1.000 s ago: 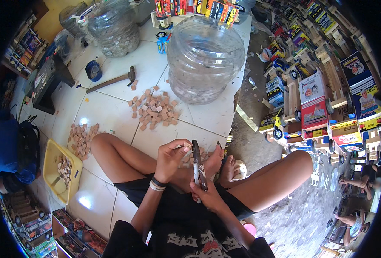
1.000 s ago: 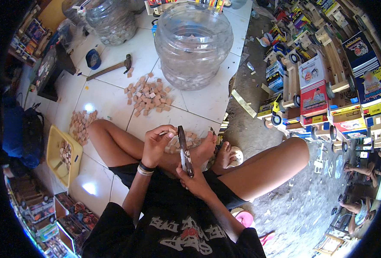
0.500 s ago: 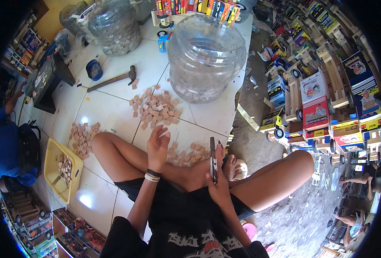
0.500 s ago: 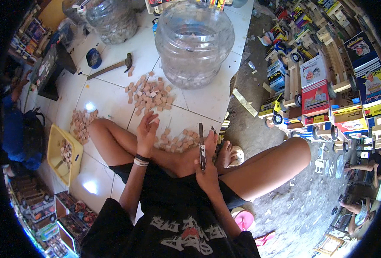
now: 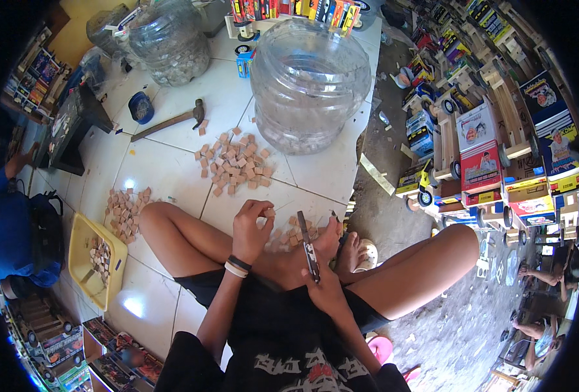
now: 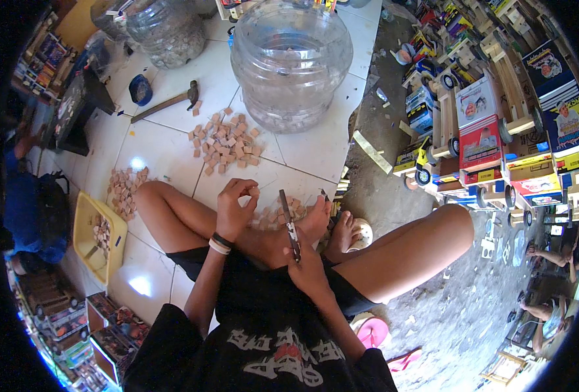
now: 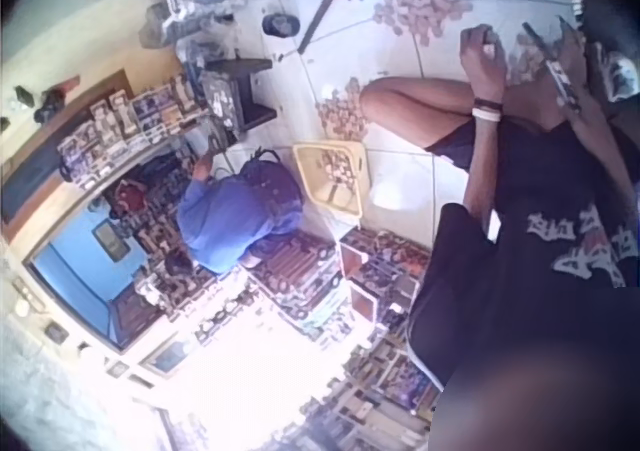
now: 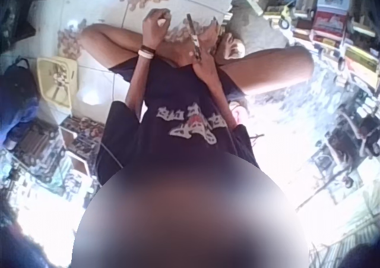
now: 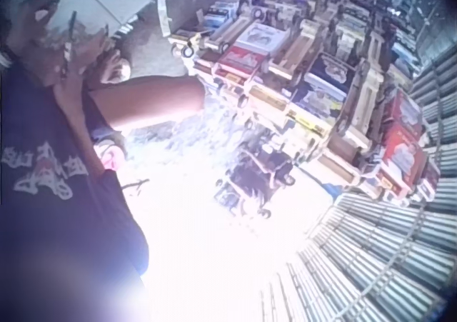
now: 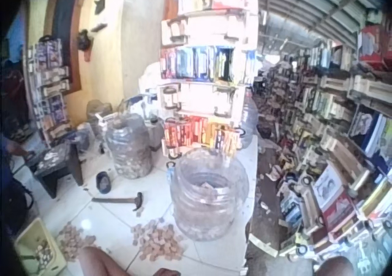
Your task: The person sits on the floor and uses a knife to shave and shape small wooden blocks. They hold each block in one hand and carefully pare away wood with the other, placing the finished pieces into a large plastic container.
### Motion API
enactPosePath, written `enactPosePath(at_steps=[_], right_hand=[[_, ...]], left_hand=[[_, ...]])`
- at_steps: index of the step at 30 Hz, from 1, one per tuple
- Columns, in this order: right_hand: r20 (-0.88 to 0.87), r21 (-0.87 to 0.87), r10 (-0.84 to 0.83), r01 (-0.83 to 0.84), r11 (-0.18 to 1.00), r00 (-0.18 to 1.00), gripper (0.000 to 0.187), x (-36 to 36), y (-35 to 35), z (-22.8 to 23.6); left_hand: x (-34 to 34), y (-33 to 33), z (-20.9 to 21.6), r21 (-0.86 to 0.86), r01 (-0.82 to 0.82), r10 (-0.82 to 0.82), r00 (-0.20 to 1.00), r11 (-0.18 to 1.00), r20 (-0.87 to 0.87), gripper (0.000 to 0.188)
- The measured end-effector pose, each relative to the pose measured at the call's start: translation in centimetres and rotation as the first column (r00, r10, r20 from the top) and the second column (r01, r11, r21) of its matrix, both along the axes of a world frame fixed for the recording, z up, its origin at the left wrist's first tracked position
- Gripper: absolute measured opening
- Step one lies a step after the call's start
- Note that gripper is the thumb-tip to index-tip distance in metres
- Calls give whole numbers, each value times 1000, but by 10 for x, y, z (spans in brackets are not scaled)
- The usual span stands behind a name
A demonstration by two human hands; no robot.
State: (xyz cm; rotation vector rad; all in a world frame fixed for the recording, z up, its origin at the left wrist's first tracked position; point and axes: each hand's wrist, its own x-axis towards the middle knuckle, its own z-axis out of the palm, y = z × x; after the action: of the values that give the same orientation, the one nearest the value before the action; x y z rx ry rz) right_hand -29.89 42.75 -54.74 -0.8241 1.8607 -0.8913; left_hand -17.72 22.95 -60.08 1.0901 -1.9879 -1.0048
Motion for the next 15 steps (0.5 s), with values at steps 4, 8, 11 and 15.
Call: enactPosePath(at_steps=[4, 8, 11, 15], right_hand=[[-8, 3, 58, -58, 998, 998, 54, 2, -6, 5], [-12, 16, 54, -54, 998, 998, 55, 2, -8, 10], [-4, 47, 50, -49, 998, 999, 55, 0, -8, 14], [-25, 15, 58, -57, 998, 998, 54, 0, -8, 17]], left_hand=[[-8, 3, 32, 20, 50, -49, 998, 999, -51, 30], [-15, 5, 45, -12, 86, -87, 995, 996, -57, 27], [-18, 8, 47, 8, 61, -60, 996, 998, -69, 26], [-20, 11, 49, 36, 55, -53, 997, 998, -47, 26]])
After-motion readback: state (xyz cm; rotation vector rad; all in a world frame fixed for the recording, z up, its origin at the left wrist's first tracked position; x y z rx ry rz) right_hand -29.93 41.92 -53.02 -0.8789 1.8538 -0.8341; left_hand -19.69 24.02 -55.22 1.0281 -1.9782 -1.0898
